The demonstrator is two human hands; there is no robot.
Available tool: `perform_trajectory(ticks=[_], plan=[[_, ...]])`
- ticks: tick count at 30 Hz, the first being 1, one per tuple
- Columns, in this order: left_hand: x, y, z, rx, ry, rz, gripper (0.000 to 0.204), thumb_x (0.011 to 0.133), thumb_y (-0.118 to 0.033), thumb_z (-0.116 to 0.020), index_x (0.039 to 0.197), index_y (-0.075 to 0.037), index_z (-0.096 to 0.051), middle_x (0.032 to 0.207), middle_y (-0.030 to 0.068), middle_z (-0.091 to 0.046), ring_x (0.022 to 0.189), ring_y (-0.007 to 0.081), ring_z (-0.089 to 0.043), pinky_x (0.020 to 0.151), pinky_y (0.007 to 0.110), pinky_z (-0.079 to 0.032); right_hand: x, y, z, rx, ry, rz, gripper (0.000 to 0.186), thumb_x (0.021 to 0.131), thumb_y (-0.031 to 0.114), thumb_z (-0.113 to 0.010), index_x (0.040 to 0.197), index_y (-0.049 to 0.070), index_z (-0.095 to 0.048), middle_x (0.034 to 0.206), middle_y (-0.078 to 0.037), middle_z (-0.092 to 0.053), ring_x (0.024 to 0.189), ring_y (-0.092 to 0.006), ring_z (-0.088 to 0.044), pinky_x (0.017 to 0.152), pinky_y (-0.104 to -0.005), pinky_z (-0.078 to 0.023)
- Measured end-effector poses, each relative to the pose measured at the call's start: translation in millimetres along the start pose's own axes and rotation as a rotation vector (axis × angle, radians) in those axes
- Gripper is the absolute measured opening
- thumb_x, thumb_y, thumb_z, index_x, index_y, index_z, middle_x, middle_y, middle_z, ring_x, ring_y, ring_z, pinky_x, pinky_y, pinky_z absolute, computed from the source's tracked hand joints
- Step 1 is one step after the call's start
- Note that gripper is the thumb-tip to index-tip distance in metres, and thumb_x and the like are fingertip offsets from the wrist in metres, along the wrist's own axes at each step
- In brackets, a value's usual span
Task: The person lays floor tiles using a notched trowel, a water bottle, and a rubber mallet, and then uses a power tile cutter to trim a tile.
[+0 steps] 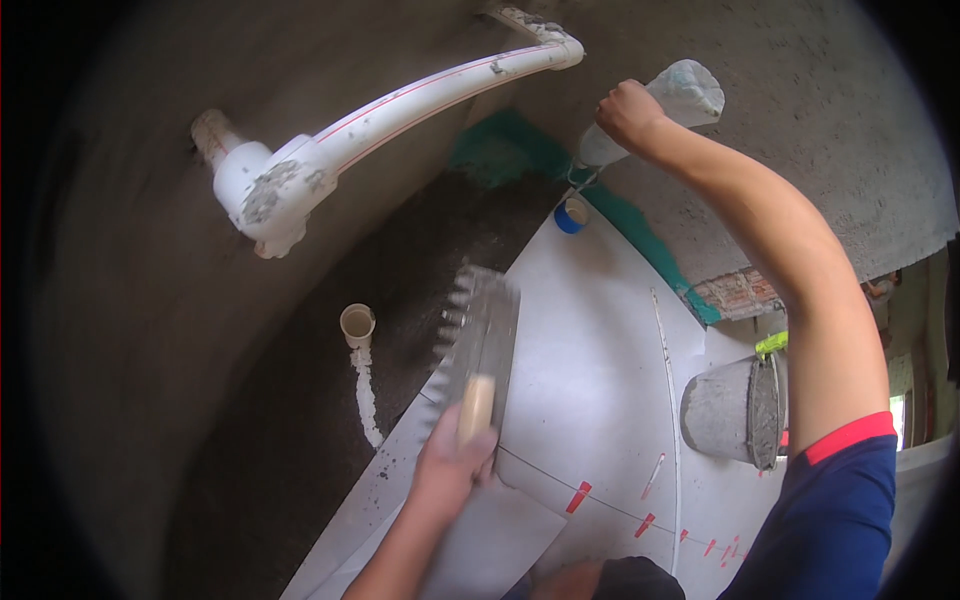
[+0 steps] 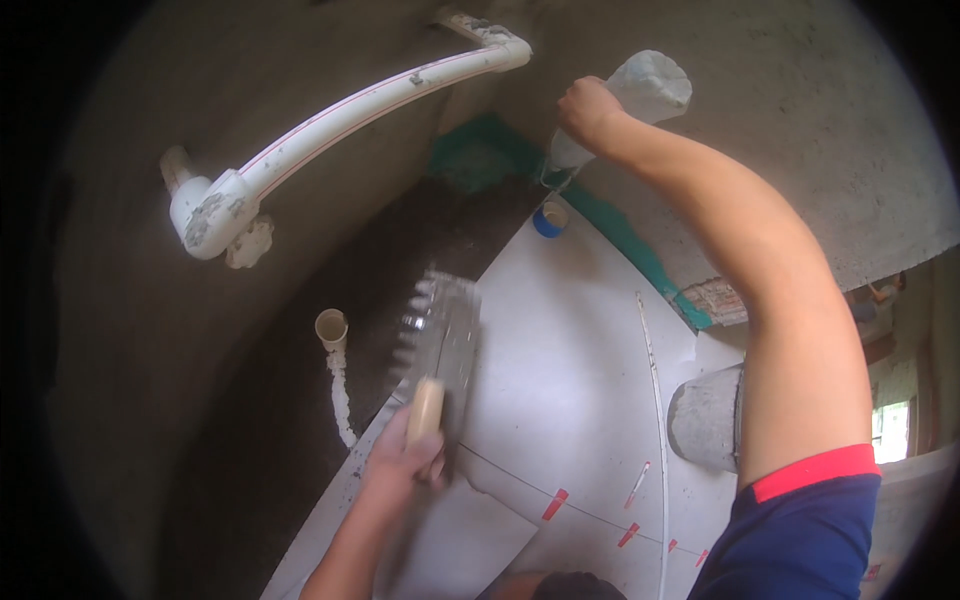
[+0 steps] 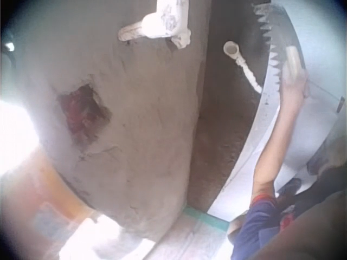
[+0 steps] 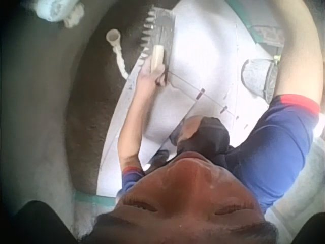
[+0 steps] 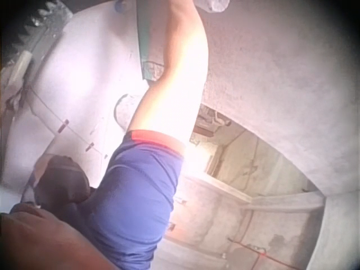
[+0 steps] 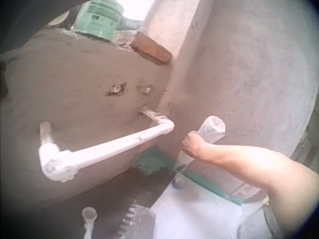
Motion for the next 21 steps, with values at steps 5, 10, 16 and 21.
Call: perform_trajectory(ticks=[5,10,16,21], plan=[[-81.4,7.1,48.6,0.003,-0.062,0.094,0.047,0.090,-0.017,-0.061,0.131,0.001,-0.045,0.071,0.0013,-0.052,0.058,0.0096,-0.049,0.053,0.025,-0.042,10.0,35.0,17.1,0.045,0.049,0.067,0.016,0.088,0.019,-0.060,0.087,0.015,-0.076,0.091,-0.004,-0.073,0.088,-0.0214,-0.070,0.068,-0.0347,-0.053],[-109.3,17.2,90.8,0.027,-0.163,0.114,0.047,0.091,-0.015,-0.060,0.131,0.003,-0.045,0.070,0.0014,-0.051,0.055,0.0096,-0.048,0.051,0.025,-0.042,1.6,67.6,49.7,0.093,-0.031,0.184,0.016,0.087,0.017,-0.060,0.084,0.014,-0.075,0.089,-0.004,-0.073,0.088,-0.0210,-0.070,0.068,-0.0333,-0.053],[-127.3,21.4,109.3,0.043,-0.235,0.100,0.045,0.091,-0.015,-0.060,0.129,0.004,-0.045,0.068,0.0016,-0.050,0.054,0.0097,-0.047,0.049,0.026,-0.041,-27.3,88.4,87.8,0.217,-0.123,0.229,0.015,0.087,0.015,-0.059,0.083,0.013,-0.074,0.085,-0.005,-0.073,0.084,-0.0223,-0.070,0.067,-0.0331,-0.054],[-133.5,20.3,104.0,0.056,-0.208,0.088,0.046,0.090,-0.015,-0.060,0.129,0.004,-0.045,0.068,0.0018,-0.050,0.054,0.0096,-0.047,0.049,0.026,-0.040,-38.8,87.9,110.4,0.189,-0.113,0.262,0.016,0.090,0.013,-0.059,0.099,0.011,-0.071,0.078,-0.007,-0.071,0.078,-0.0246,-0.071,0.061,-0.0321,-0.055]])
Point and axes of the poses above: each hand's wrist, its own x-axis towards the middle knuckle, its own z-axis out of the back of the hand, y = z × x, the point moved 9 cm from there along x, towards the middle knuckle
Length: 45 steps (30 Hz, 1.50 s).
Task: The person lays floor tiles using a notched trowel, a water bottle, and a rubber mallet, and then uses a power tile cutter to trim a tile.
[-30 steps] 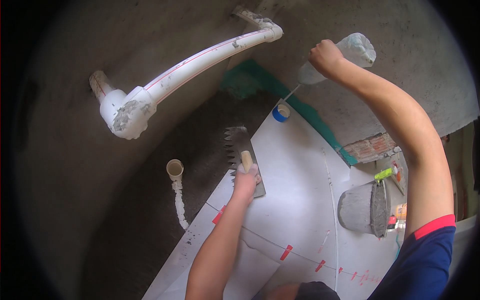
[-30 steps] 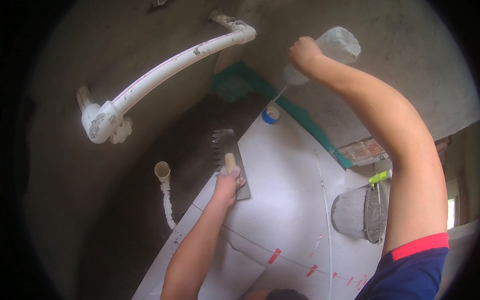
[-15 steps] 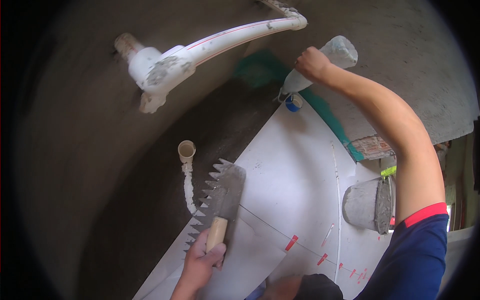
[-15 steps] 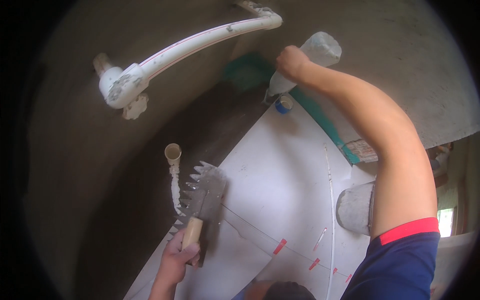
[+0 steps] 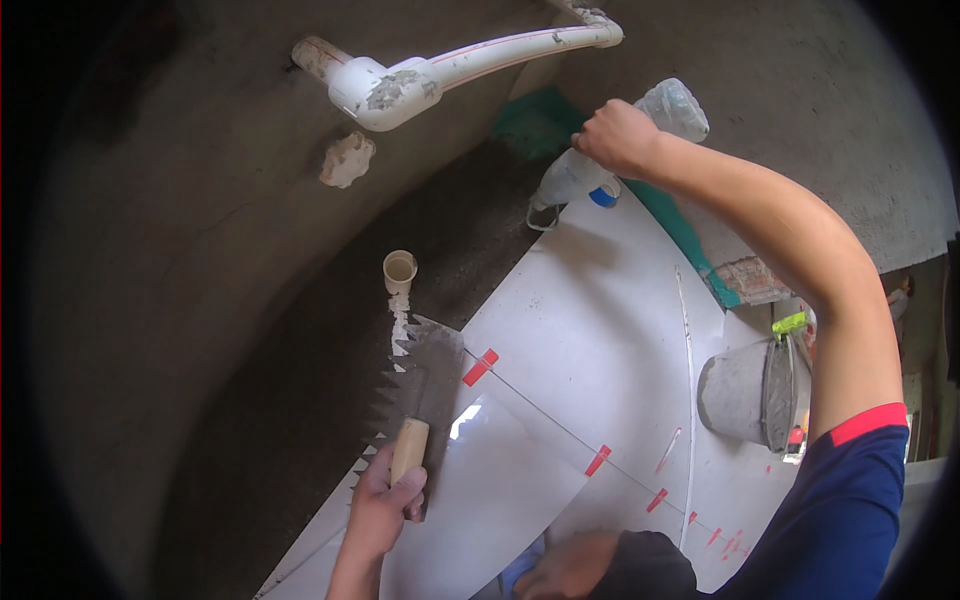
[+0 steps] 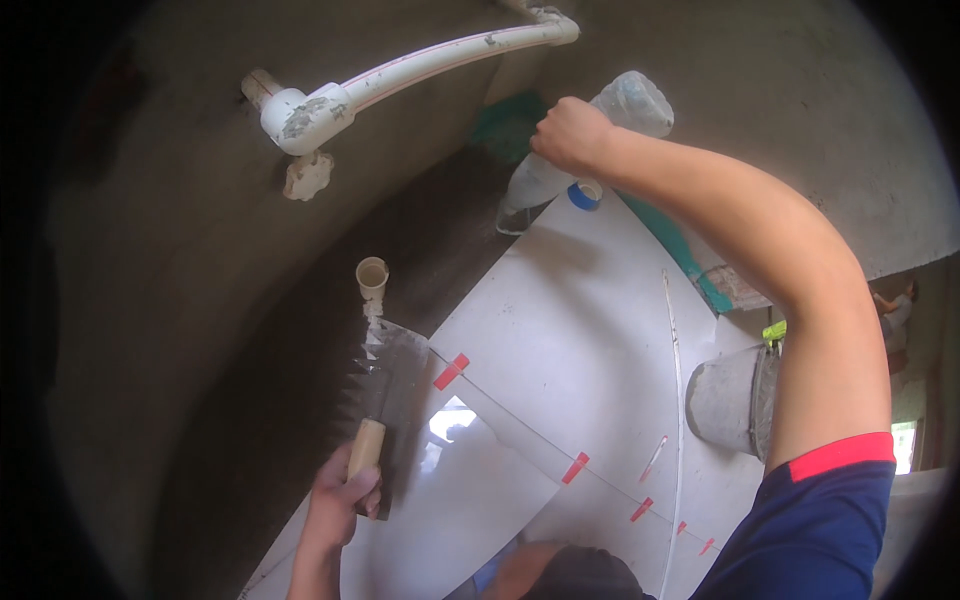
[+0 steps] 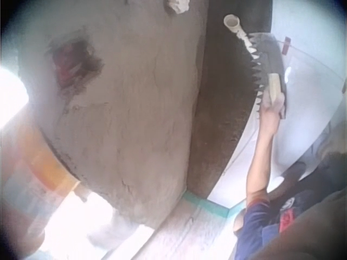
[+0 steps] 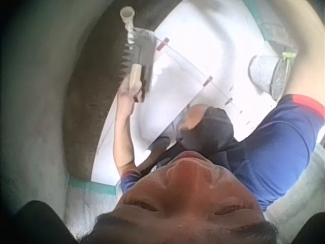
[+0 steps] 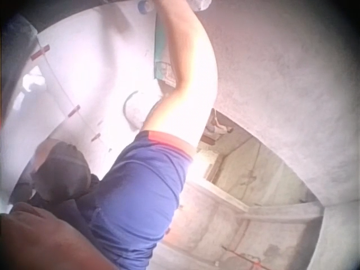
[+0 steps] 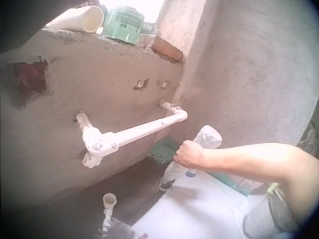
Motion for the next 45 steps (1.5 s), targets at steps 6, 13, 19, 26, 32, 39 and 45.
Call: perform_trajectory(ticks=[6,13,19,26,32,39,45], plan=[[-10.7,1.6,-6.8,-0.009,0.051,0.001,0.047,0.091,-0.016,-0.060,0.130,0.005,-0.044,0.069,0.0010,-0.050,0.053,0.0093,-0.045,0.049,0.025,-0.040,-5.6,-4.1,31.0,0.051,-0.052,-0.050,0.016,0.088,0.013,-0.061,0.101,0.011,-0.070,0.081,-0.007,-0.071,0.080,-0.0237,-0.071,0.063,-0.0327,-0.055],[-24.1,4.2,-4.1,-0.013,0.033,-0.022,0.048,0.092,-0.015,-0.059,0.133,0.006,-0.042,0.070,0.0009,-0.050,0.054,0.0087,-0.045,0.049,0.024,-0.040,-9.8,-34.6,36.9,0.029,-0.112,-0.249,0.014,0.082,0.016,-0.060,0.080,0.014,-0.074,0.086,-0.005,-0.073,0.083,-0.0225,-0.071,0.068,-0.0344,-0.055],[-32.2,4.7,-2.9,-0.009,0.026,-0.037,0.046,0.092,-0.014,-0.058,0.131,0.006,-0.043,0.070,0.0010,-0.050,0.054,0.0088,-0.045,0.048,0.024,-0.040,-27.2,-52.3,37.0,0.048,-0.097,-0.315,0.014,0.082,0.015,-0.061,0.080,0.013,-0.075,0.086,-0.005,-0.073,0.083,-0.0225,-0.071,0.069,-0.0347,-0.055],[-34.1,7.1,-5.2,-0.012,0.038,-0.038,0.032,0.089,-0.012,-0.059,0.114,0.004,-0.047,0.077,0.0055,-0.052,0.054,0.0116,-0.048,0.048,0.026,-0.042,-39.2,-68.4,36.7,0.079,-0.091,-0.420,0.015,0.083,0.014,-0.061,0.080,0.012,-0.075,0.088,-0.007,-0.073,0.084,-0.0233,-0.071,0.070,-0.0344,-0.056],[-36.0,8.5,-4.8,-0.026,0.045,-0.034,0.030,0.088,-0.012,-0.059,0.111,0.003,-0.048,0.077,0.0052,-0.051,0.054,0.0115,-0.048,0.047,0.026,-0.041,-51.3,-80.9,21.4,0.100,-0.044,-0.477,0.015,0.083,0.014,-0.061,0.082,0.011,-0.076,0.090,-0.007,-0.073,0.086,-0.0234,-0.071,0.071,-0.0350,-0.056],[-36.0,8.3,-4.0,0.014,0.031,-0.049,0.030,0.087,-0.013,-0.060,0.111,0.003,-0.049,0.077,0.0048,-0.051,0.054,0.0113,-0.048,0.048,0.026,-0.041,-45.2,-53.4,12.9,0.104,-0.023,-0.381,0.015,0.081,0.013,-0.061,0.081,0.012,-0.075,0.087,-0.007,-0.073,0.085,-0.0232,-0.071,0.070,-0.0346,-0.056],[-33.8,13.4,-6.6,-0.009,0.037,-0.006,0.034,0.087,-0.014,-0.060,0.114,0.004,-0.049,0.077,0.0048,-0.052,0.056,0.0113,-0.048,0.049,0.026,-0.041,-28.6,-3.8,33.3,0.157,-0.162,-0.251,0.014,0.081,0.013,-0.060,0.077,0.012,-0.074,0.083,-0.007,-0.073,0.081,-0.0242,-0.071,0.067,-0.0354,-0.055]])
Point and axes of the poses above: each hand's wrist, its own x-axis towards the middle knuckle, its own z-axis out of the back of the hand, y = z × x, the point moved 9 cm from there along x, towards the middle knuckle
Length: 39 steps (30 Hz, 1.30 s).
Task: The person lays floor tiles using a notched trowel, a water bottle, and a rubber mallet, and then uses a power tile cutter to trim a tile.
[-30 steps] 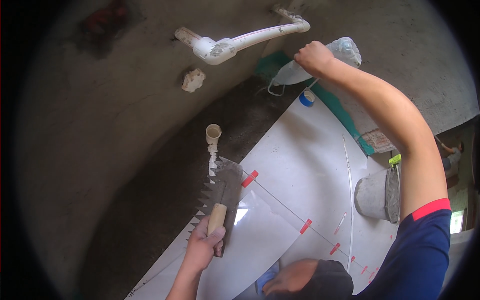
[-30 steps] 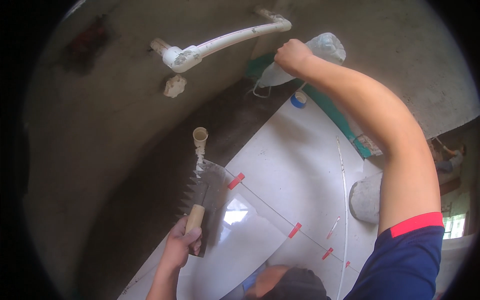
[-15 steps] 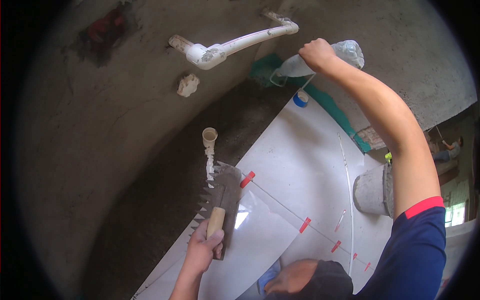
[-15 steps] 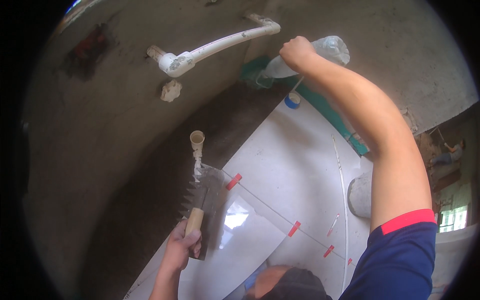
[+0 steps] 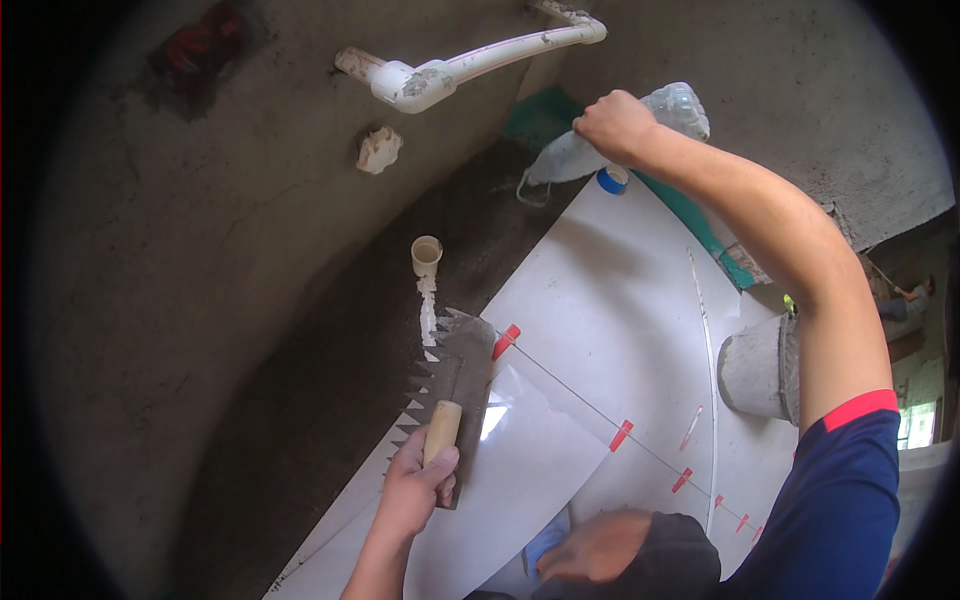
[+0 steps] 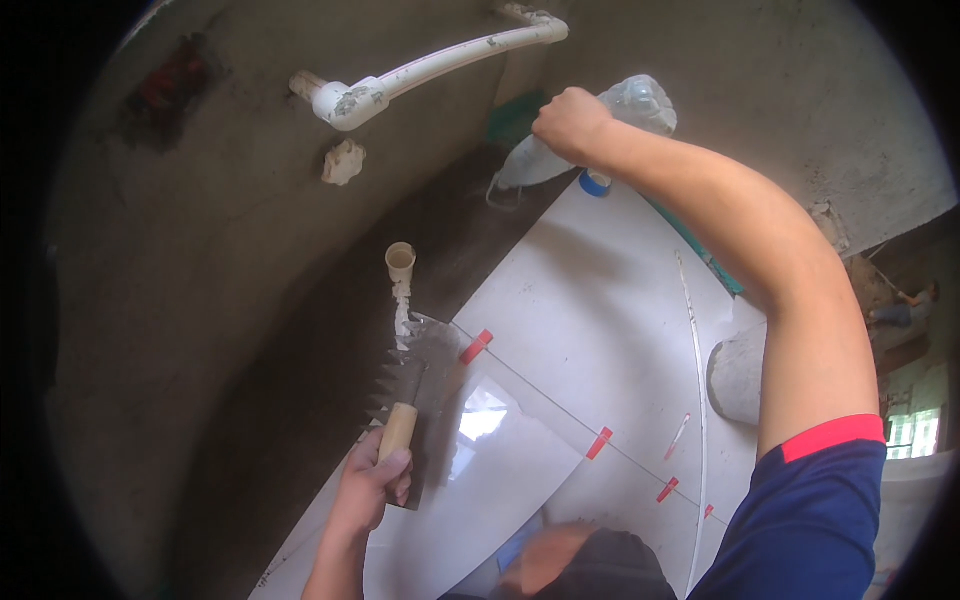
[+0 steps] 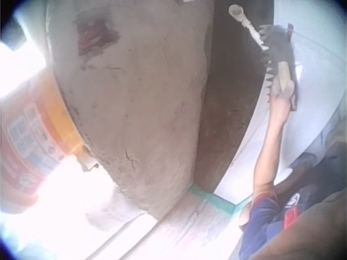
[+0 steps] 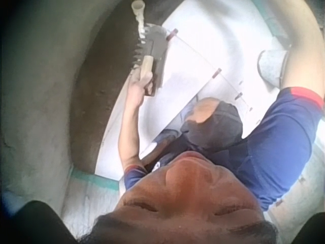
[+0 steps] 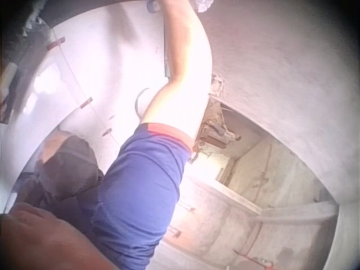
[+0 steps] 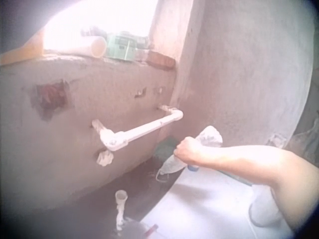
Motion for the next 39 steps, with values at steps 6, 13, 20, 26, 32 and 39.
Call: perform_trajectory(ticks=[6,13,20,26,32,39], plan=[[2.9,2.7,-1.4,0.006,0.016,0.001,0.033,0.088,-0.013,-0.060,0.114,0.004,-0.048,0.078,0.0047,-0.052,0.055,0.0114,-0.048,0.048,0.026,-0.041,-8.4,19.3,-5.4,0.045,0.044,0.020,0.015,0.080,0.013,-0.059,0.075,0.013,-0.074,0.081,-0.007,-0.072,0.078,-0.0238,-0.071,0.065,-0.0358,-0.055],[9.0,4.4,-4.8,0.026,0.016,0.007,0.033,0.089,-0.012,-0.059,0.115,0.003,-0.048,0.078,0.0048,-0.052,0.055,0.0115,-0.048,0.049,0.026,-0.041,-37.6,64.5,-1.7,0.166,-0.023,0.182,0.013,0.082,0.013,-0.058,0.081,0.012,-0.071,0.079,-0.006,-0.071,0.078,-0.0243,-0.070,0.063,-0.0365,-0.053],[12.5,6.2,-10.1,0.000,0.026,0.018,0.043,0.092,-0.016,-0.059,0.127,0.004,-0.046,0.070,0.0007,-0.049,0.053,0.0090,-0.045,0.048,0.024,-0.039,-57.0,55.5,-35.0,0.218,0.030,0.102,0.008,0.084,0.012,-0.058,0.083,0.010,-0.065,0.074,-0.007,-0.069,0.075,-0.0262,-0.069,0.061,-0.0367,-0.052],[21.2,12.7,-18.0,-0.044,0.068,0.001,0.046,0.093,-0.019,-0.059,0.130,0.003,-0.043,0.069,0.0010,-0.049,0.054,0.0093,-0.046,0.048,0.025,-0.040,-151.5,18.1,-143.6,0.914,0.130,-0.489,0.058,0.071,0.028,-0.081,0.117,0.000,-0.056,0.105,-0.019,-0.066,0.099,-0.0308,-0.064,0.084,-0.0407,-0.051],[50.8,33.3,-58.0,-0.116,0.130,0.005,0.047,0.095,-0.022,-0.057,0.134,-0.003,-0.037,0.073,0.0012,-0.051,0.058,0.0101,-0.049,0.053,0.026,-0.043,-282.5,97.2,-294.8,2.106,0.289,-1.178,0.062,0.077,0.032,-0.079,0.124,-0.002,-0.055,0.113,-0.015,-0.064,0.103,-0.0253,-0.062,0.089,-0.0391,-0.050],[90.1,58.3,-120.1,0.227,0.135,-0.089,0.066,0.094,-0.027,-0.056,0.147,-0.003,-0.025,0.127,0.0229,-0.049,0.107,0.0292,-0.056,0.089,0.037,-0.046,-287.6,124.3,-212.6,1.582,0.203,-1.002,0.039,0.090,0.038,-0.066,0.108,0.004,-0.062,0.099,-0.008,-0.067,0.090,-0.0197,-0.063,0.084,-0.0367,-0.050]])
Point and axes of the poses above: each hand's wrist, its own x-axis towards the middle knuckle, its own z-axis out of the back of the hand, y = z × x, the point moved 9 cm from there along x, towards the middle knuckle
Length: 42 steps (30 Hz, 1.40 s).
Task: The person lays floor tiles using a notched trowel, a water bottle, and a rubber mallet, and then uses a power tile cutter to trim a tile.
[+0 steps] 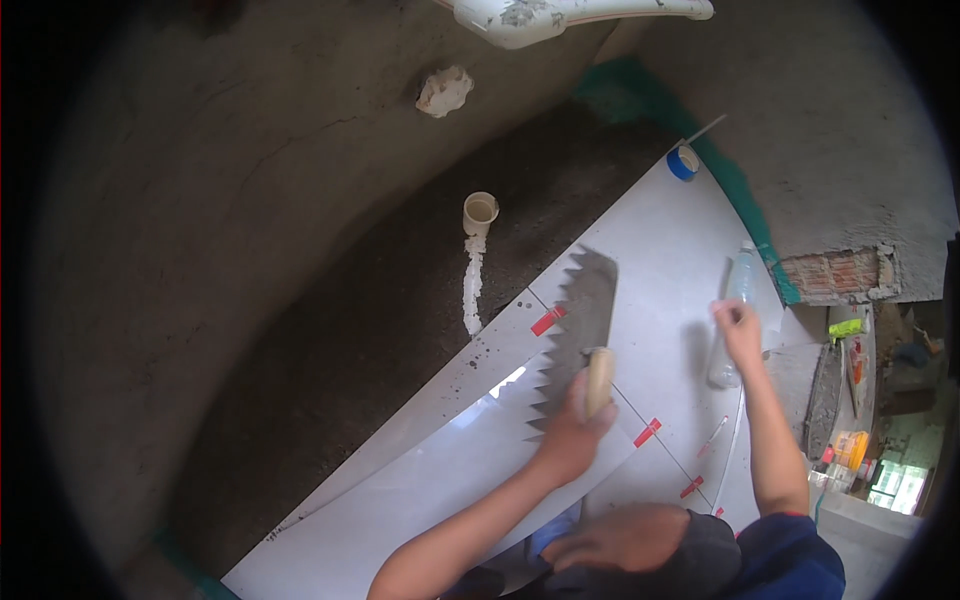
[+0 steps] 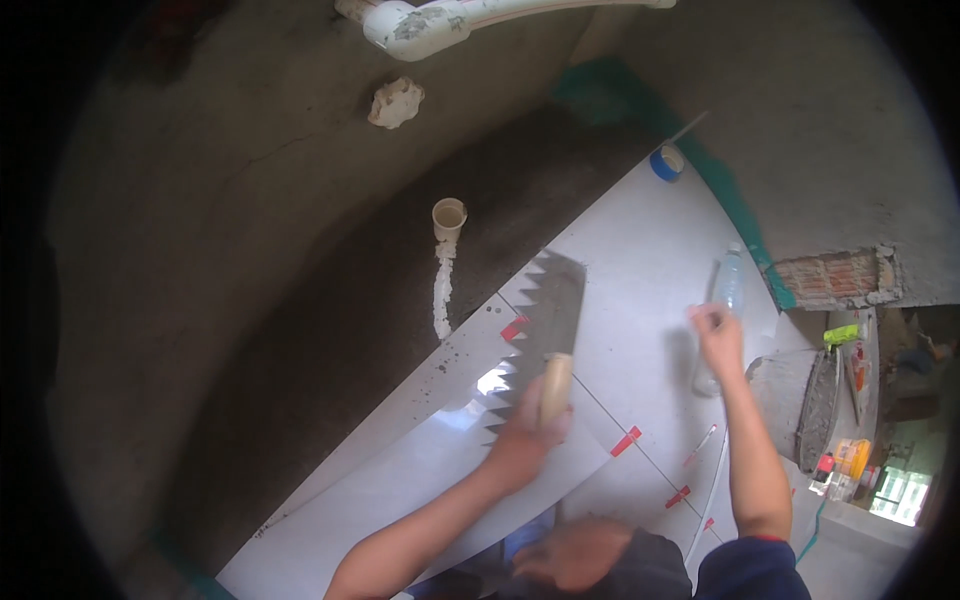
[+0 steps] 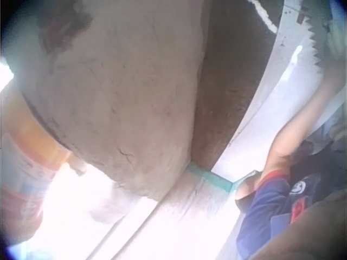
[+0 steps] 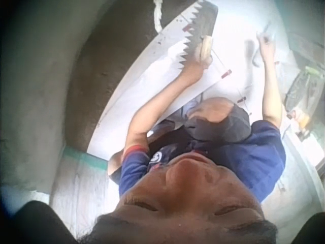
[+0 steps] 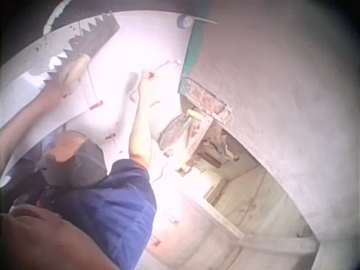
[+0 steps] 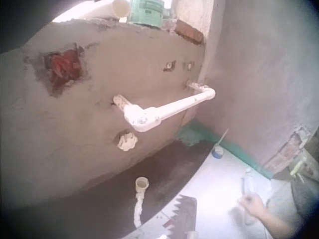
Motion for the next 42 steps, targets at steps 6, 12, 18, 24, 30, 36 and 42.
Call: perform_trajectory(ticks=[6,12,18,24,30,36,42], plan=[[9.1,-51.3,-55.1,0.269,-0.115,-0.453,0.066,0.093,-0.020,-0.056,0.146,0.002,-0.024,0.137,0.0305,-0.042,0.130,0.0405,-0.042,0.107,0.043,-0.035,-117.1,100.6,-118.2,0.855,0.580,-0.147,0.036,0.094,0.033,-0.061,0.110,0.001,-0.060,0.099,-0.010,-0.066,0.094,-0.0194,-0.063,0.085,-0.0340,-0.051],[-50.3,-54.3,25.2,0.744,0.241,-0.429,0.051,0.090,-0.019,-0.057,0.133,0.004,-0.044,0.125,0.0266,-0.054,0.115,0.0405,-0.053,0.099,0.046,-0.042,-40.1,15.5,-79.8,0.435,0.267,-0.356,0.009,0.081,0.008,-0.058,0.090,0.005,-0.056,0.066,-0.002,-0.054,0.052,-0.0125,-0.050,0.047,-0.0267,-0.042],[-213.3,25.4,271.6,1.220,-0.199,0.262,0.037,0.092,-0.025,-0.058,0.122,-0.004,-0.058,0.123,0.0211,-0.058,0.108,0.0387,-0.059,0.093,0.045,-0.047,3.7,-70.4,-59.8,0.318,0.187,-0.348,0.009,0.079,0.009,-0.059,0.087,0.005,-0.058,0.064,-0.002,-0.054,0.052,-0.0131,-0.051,0.047,-0.0281,-0.042],[-393.2,184.8,358.9,1.493,-0.115,0.329,0.029,0.085,-0.022,-0.062,0.096,0.004,-0.062,0.093,0.0240,-0.064,0.089,0.0419,-0.060,0.079,0.044,-0.049,3.2,-108.8,-38.1,0.211,0.022,-0.427,0.018,0.082,0.015,-0.063,0.093,0.001,-0.060,0.070,-0.007,-0.059,0.064,-0.0216,-0.059,0.061,-0.0347,-0.050],[-575.9,333.8,415.6,0.743,-1.423,0.779,0.059,0.093,-0.042,-0.056,0.096,0.016,-0.059,0.098,0.0320,-0.063,0.092,0.0472,-0.059,0.082,0.049,-0.045,-74.8,14.4,-111.4,-0.150,0.221,0.171,0.039,0.088,0.039,-0.062,0.098,0.001,-0.062,0.084,-0.019,-0.063,0.084,-0.0331,-0.062,0.078,-0.0393,-0.048],[-568.6,409.5,383.4,-0.261,-1.288,0.598,0.053,0.098,-0.049,-0.048,0.082,0.000,-0.064,0.074,0.0090,-0.060,0.074,0.0214,-0.058,0.070,0.035,-0.047,-172.6,22.3,-205.4,-0.101,0.593,-0.208,0.070,0.090,0.054,-0.054,0.123,-0.009,-0.055,0.112,-0.029,-0.063,0.108,-0.0348,-0.061,0.094,-0.0400,-0.045],[-519.7,379.5,373.9,-0.376,-1.444,0.376,0.053,0.100,-0.045,-0.043,0.101,0.004,-0.062,0.093,0.0101,-0.063,0.084,0.0209,-0.058,0.077,0.036,-0.047,-174.3,9.8,-191.1,-0.152,0.430,-0.262,0.081,0.089,0.051,-0.058,0.129,-0.018,-0.044,0.122,-0.033,-0.057,0.116,-0.0373,-0.057,0.099,-0.0390,-0.044]])
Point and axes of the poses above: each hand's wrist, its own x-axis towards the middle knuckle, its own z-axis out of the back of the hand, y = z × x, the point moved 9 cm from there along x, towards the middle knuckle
